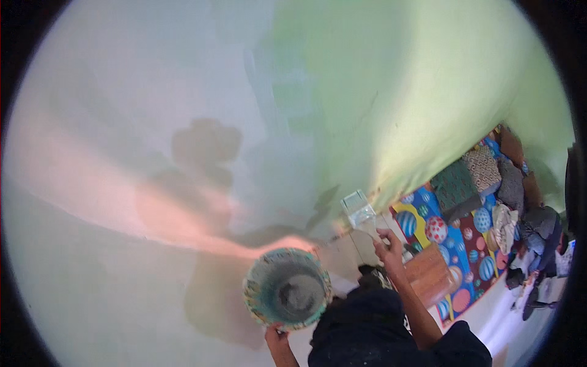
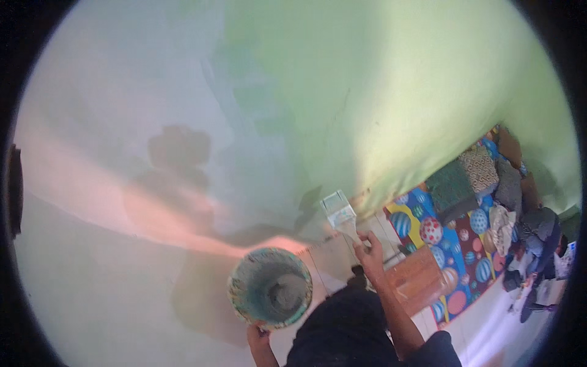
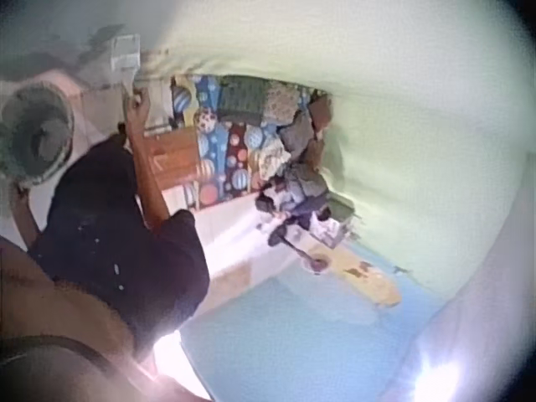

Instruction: Painting a room wall using a brush and a bucket of paint.

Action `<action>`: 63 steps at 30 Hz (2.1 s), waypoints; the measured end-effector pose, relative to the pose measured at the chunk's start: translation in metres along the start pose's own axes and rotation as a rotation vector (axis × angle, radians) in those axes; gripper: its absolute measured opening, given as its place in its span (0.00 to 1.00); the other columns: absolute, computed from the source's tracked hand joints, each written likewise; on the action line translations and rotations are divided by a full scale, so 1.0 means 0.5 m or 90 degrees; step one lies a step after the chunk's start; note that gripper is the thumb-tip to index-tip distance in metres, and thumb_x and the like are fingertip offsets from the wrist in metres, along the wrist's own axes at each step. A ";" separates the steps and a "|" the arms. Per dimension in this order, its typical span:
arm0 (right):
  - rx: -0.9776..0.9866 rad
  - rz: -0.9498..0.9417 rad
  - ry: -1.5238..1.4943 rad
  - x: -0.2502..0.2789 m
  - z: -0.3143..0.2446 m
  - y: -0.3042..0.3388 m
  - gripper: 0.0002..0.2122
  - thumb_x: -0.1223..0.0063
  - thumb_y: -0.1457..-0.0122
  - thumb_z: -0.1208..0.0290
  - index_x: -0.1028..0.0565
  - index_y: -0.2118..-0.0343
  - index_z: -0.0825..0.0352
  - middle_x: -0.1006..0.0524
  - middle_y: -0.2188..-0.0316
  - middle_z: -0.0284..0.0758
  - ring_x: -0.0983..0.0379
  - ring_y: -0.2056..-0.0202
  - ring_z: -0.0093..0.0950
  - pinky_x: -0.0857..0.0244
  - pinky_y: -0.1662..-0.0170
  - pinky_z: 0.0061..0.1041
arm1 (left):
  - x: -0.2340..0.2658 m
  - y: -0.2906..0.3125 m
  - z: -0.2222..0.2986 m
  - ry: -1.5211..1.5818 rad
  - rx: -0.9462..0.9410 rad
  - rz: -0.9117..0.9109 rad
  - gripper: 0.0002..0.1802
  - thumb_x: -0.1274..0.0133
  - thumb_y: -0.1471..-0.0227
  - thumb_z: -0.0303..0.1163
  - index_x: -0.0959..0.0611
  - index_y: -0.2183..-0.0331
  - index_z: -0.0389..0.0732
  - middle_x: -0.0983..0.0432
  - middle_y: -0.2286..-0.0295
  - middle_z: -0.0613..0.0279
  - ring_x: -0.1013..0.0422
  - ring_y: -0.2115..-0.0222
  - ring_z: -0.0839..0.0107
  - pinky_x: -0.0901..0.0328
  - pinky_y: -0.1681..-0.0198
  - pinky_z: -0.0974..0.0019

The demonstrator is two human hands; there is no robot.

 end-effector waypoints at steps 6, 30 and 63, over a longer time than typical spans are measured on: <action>0.453 0.112 0.278 -0.034 -0.232 0.046 0.18 0.42 0.50 0.76 0.28 0.55 0.70 0.26 0.68 0.37 0.30 0.68 0.25 0.35 0.66 0.23 | -0.006 0.066 0.016 -0.270 -0.144 -0.262 0.31 0.46 0.49 0.47 0.31 0.44 0.52 0.51 0.39 0.49 0.63 0.36 0.59 0.63 0.36 0.44; 0.815 0.086 0.316 -0.276 -0.548 0.103 0.19 0.46 0.49 0.82 0.28 0.52 0.68 0.31 0.75 0.40 0.31 0.79 0.35 0.37 0.77 0.32 | 0.026 -0.039 0.018 -0.238 -0.159 -0.286 0.23 0.49 0.45 0.36 0.30 0.47 0.48 0.34 0.50 0.52 0.32 0.54 0.61 0.46 0.42 0.57; 0.321 -0.180 -0.100 -0.252 -0.358 -0.139 0.15 0.63 0.33 0.60 0.30 0.64 0.68 0.37 0.84 0.23 0.48 0.87 0.10 0.54 0.85 0.12 | -0.058 0.026 0.005 0.044 0.052 -0.018 0.17 0.49 0.68 0.18 0.28 0.68 0.36 0.34 0.68 0.55 0.31 0.67 0.55 0.30 0.67 0.51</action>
Point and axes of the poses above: each hand's wrist, its own y-axis away from the middle knuckle, its own x-axis out of the back of the hand, z = x × y, the point moved 3 cm from there along -y, towards the middle knuckle
